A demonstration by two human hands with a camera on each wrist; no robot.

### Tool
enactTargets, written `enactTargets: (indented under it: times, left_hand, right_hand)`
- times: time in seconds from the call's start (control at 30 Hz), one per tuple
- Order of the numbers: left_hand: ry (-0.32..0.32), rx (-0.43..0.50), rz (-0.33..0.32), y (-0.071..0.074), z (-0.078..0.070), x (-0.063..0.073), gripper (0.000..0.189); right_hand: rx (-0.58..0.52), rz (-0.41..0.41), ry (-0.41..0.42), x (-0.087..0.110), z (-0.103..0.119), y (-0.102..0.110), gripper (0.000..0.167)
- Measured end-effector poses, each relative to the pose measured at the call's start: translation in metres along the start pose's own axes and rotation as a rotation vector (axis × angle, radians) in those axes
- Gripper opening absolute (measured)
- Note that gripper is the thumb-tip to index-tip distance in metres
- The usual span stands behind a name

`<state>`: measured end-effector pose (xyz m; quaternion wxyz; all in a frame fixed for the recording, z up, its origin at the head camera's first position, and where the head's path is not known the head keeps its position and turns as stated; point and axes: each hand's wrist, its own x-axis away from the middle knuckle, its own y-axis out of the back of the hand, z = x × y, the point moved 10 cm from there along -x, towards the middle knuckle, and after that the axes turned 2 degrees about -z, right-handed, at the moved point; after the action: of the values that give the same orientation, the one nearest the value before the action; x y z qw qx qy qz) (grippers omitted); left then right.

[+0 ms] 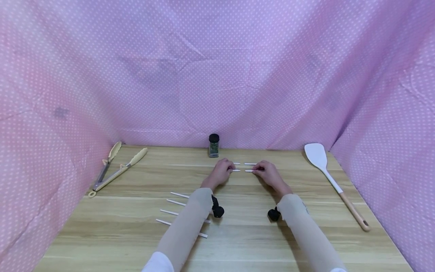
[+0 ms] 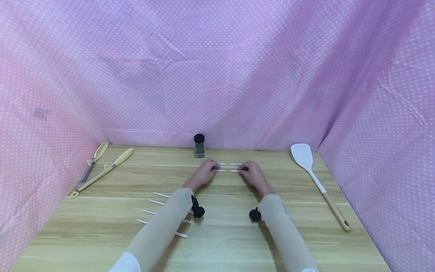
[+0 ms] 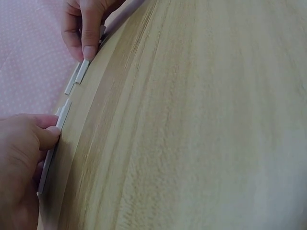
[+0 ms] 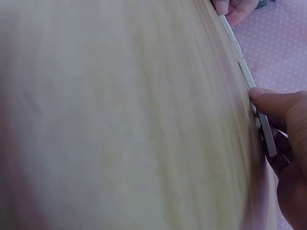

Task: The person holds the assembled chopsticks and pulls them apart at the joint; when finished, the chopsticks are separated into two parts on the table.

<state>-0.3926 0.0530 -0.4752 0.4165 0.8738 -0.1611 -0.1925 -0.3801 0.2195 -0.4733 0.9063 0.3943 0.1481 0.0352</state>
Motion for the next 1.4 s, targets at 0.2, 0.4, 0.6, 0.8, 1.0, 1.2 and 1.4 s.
enactTargets:
  times: [0.2, 0.4, 0.6, 0.8, 1.0, 1.2, 1.4]
  left_hand:
    - [0.015, -0.033, 0.015, 0.000, -0.001, 0.002, 0.010]
    - [0.025, -0.100, 0.045, 0.000, -0.001, 0.005, 0.010]
    - [-0.044, -0.179, 0.026, 0.012, -0.004, 0.011, 0.019]
    - [-0.146, -0.125, 0.001, 0.034, -0.006, 0.023, 0.024]
    - [-0.155, -0.040, 0.026, 0.053, 0.008, 0.047, 0.026]
    - [-0.076, 0.034, 0.055, 0.073, 0.036, 0.076, 0.028]
    - [-0.029, 0.096, 0.053, 0.095, 0.059, 0.106, 0.030]
  right_hand:
    - [0.018, 0.007, 0.000, 0.000, 0.001, -0.003, 0.007]
    - [0.012, 0.021, -0.008, 0.002, 0.003, -0.003, 0.008]
    - [0.013, 0.012, 0.016, 0.005, 0.010, 0.004, 0.013]
    - [-0.028, -0.027, 0.069, 0.009, 0.034, 0.011, 0.015]
    - [-0.085, -0.035, 0.159, 0.018, 0.067, 0.003, 0.017]
    - [-0.124, 0.018, 0.181, 0.027, 0.089, -0.016, 0.020]
    - [-0.174, 0.075, 0.116, 0.037, 0.102, -0.036, 0.026]
